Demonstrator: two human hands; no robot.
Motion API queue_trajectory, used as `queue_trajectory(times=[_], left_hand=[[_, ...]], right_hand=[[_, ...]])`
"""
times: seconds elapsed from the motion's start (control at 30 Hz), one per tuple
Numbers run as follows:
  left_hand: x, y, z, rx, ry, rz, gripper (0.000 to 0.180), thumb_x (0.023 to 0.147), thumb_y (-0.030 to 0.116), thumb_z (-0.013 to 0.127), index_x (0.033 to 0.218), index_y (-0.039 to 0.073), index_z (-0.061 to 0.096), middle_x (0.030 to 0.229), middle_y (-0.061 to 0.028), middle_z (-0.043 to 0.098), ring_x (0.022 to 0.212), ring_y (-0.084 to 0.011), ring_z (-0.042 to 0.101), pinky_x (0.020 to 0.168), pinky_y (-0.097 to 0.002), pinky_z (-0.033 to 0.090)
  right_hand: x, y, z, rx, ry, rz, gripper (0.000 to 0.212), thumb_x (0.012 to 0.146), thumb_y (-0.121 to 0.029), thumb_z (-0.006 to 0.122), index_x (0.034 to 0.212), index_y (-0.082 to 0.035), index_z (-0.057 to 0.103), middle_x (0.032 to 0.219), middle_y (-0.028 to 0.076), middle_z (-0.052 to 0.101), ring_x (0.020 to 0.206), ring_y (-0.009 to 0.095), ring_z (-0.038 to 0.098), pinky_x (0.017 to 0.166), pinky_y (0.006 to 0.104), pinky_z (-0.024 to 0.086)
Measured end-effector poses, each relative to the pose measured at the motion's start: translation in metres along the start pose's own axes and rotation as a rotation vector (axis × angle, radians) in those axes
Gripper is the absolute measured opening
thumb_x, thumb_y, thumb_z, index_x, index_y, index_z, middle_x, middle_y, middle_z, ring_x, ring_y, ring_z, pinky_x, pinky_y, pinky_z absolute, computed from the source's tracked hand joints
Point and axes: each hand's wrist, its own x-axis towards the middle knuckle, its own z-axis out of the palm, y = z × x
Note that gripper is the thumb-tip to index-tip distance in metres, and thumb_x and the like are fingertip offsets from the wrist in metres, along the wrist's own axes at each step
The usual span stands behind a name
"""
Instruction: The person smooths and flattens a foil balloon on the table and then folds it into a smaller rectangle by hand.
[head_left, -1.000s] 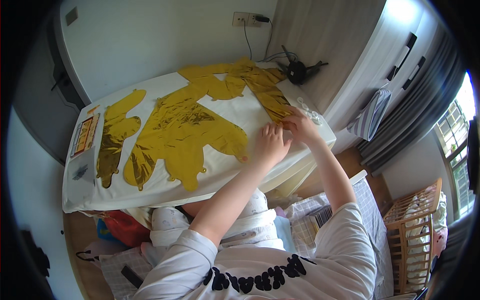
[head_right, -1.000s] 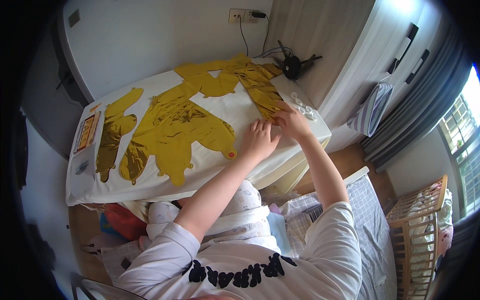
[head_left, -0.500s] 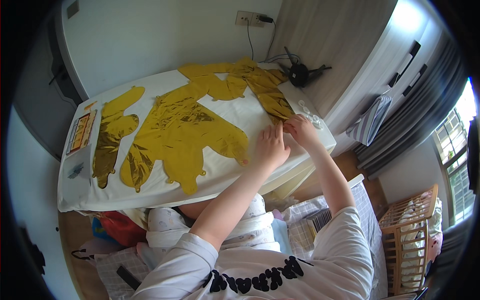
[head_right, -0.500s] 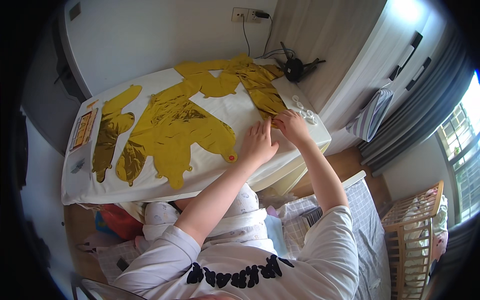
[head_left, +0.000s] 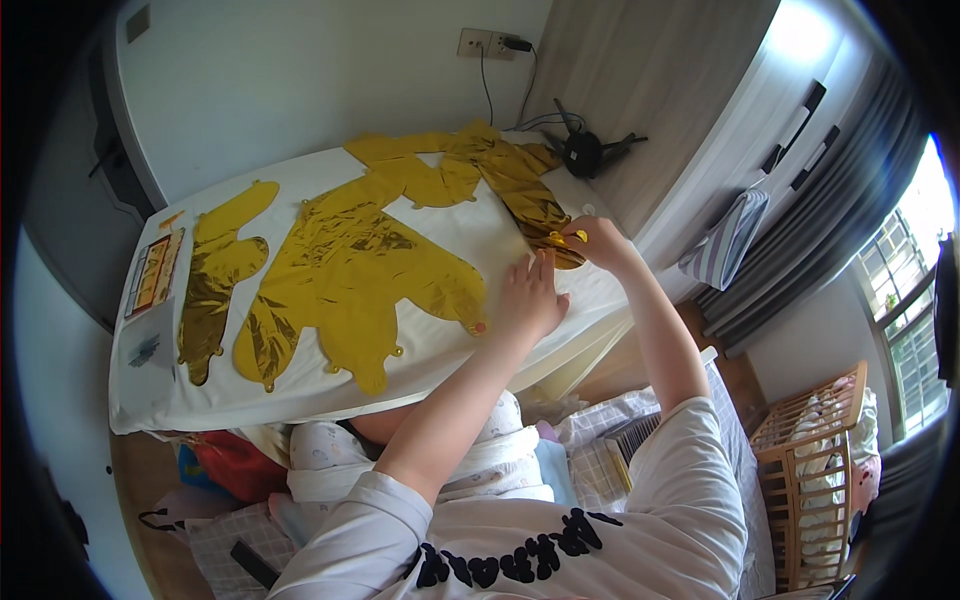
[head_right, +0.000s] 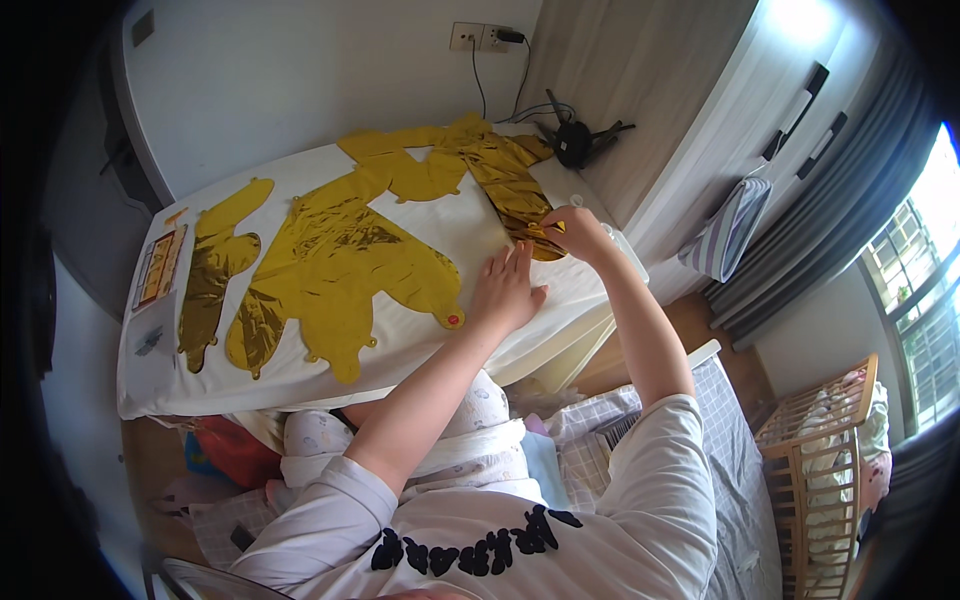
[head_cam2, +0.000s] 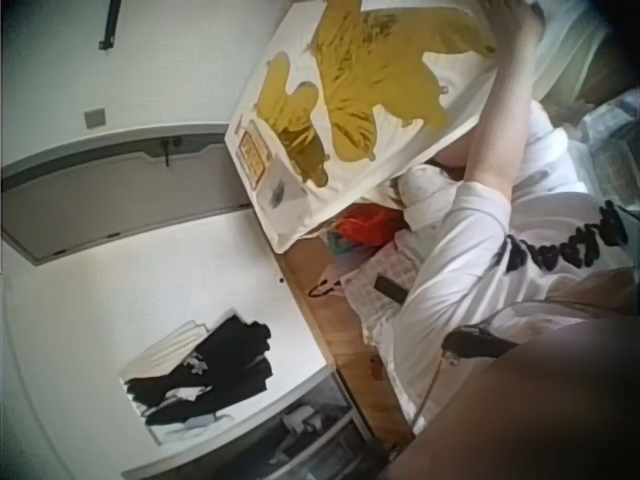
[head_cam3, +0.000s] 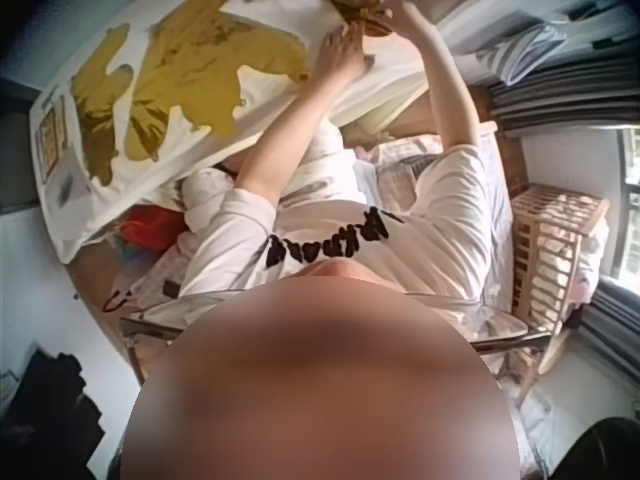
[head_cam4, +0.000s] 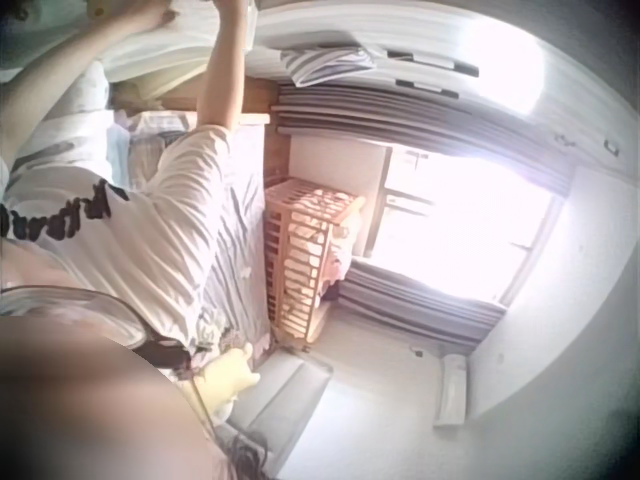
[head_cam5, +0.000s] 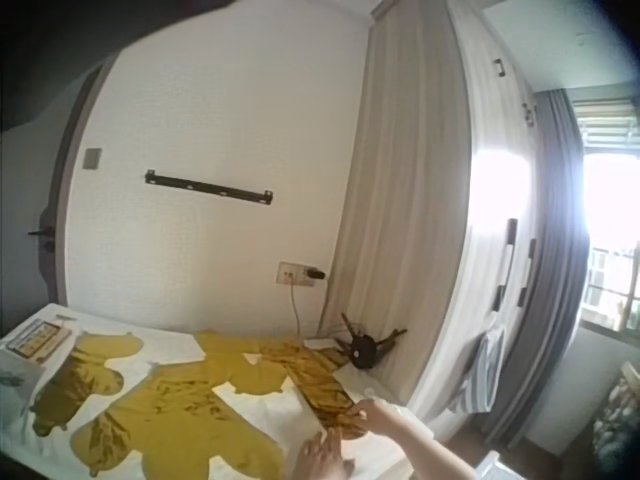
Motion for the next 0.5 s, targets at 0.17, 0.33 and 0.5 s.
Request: queue_trajectory(times=[0.17, 0.33, 0.5], left_hand=[[-0.002, 0.003, -0.001, 0.017, 0.075, -0.017, 0.081, 0.095, 0.044, 0.061, 0.157, 0.000, 0.032, 0.164, -0.0198, 0.035, 0.151, -0.0358, 0.034, 0.123, -0.0484, 0.027], [-0.001, -0.003, 0.003, 0.049, 0.037, 0.011, 0.077, 0.096, 0.044, 0.060, 0.156, 0.003, 0.036, 0.164, -0.0179, 0.036, 0.151, -0.0350, 0.033, 0.123, -0.0485, 0.026], [0.003, 0.002, 0.003, 0.084, -0.053, 0.011, 0.068, 0.098, 0.046, 0.054, 0.152, 0.006, 0.045, 0.163, -0.0145, 0.039, 0.152, -0.0317, 0.032, 0.124, -0.0486, 0.024]], right_hand=[[0.012, 0.007, -0.009, -0.049, 0.037, 0.024, 0.019, 0.084, -0.015, 0.075, 0.100, -0.005, 0.079, 0.098, 0.014, 0.076, 0.089, 0.032, 0.071, 0.082, 0.0402, 0.056], [0.028, 0.009, -0.020, -0.118, -0.138, 0.045, 0.020, 0.084, -0.019, 0.076, 0.100, -0.007, 0.079, 0.094, 0.014, 0.076, 0.087, 0.032, 0.071, 0.080, 0.0403, 0.056], [0.077, 0.009, -0.073, -0.266, 0.020, 0.098, 0.020, 0.086, -0.022, 0.073, 0.100, -0.009, 0.079, 0.090, 0.017, 0.074, 0.087, 0.034, 0.071, 0.080, 0.0424, 0.056]])
